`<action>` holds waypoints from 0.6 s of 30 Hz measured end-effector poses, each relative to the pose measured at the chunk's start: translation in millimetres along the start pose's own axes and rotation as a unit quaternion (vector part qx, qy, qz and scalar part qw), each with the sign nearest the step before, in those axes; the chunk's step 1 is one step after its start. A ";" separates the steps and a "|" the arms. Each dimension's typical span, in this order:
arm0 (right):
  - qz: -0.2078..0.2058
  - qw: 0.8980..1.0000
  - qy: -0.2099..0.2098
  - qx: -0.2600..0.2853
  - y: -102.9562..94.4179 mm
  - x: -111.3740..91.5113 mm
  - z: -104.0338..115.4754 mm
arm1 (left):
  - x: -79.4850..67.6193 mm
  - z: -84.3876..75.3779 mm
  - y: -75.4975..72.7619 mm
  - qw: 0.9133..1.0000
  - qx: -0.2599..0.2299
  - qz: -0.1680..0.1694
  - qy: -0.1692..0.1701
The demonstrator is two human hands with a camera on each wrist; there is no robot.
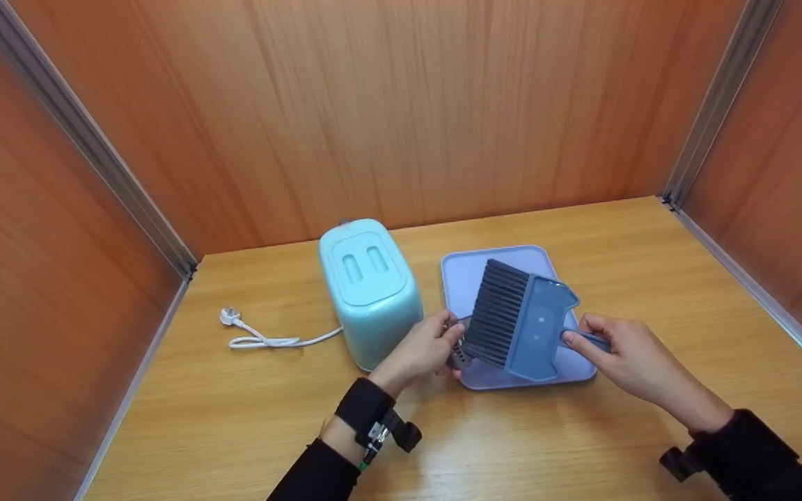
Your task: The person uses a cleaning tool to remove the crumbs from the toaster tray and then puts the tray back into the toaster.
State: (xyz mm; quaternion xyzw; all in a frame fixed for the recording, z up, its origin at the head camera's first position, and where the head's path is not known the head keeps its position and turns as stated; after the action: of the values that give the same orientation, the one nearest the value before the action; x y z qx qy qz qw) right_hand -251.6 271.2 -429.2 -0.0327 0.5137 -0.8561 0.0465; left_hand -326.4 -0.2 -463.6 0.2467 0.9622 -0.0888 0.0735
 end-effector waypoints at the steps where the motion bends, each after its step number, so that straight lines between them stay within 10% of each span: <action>1: 0.001 1.000 0.001 -0.003 0.4 -0.1 0.0 | -0.2 -0.3 0.0 1.000 0.002 0.000 0.001; 18: -0.017 0.996 0.031 -0.085 -5.2 -3.6 -15.5 | 0.9 1.1 -3.0 1.000 0.027 0.002 -0.012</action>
State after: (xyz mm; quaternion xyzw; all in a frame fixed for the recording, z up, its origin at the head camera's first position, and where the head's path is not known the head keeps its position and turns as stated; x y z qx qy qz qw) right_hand -249.9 287.6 -432.0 -0.0192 0.5853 -0.8105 0.0130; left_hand -328.5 -2.5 -464.4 0.2495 0.9580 -0.1180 0.0783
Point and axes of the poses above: each hand's wrist, its own x-axis towards the middle knuckle, its own y-axis out of the palm, z = x × y, the point moved 6 cm from there along x, towards the middle knuckle, and after that the axes turned 13 degrees about -x, right-handed, at the moved point
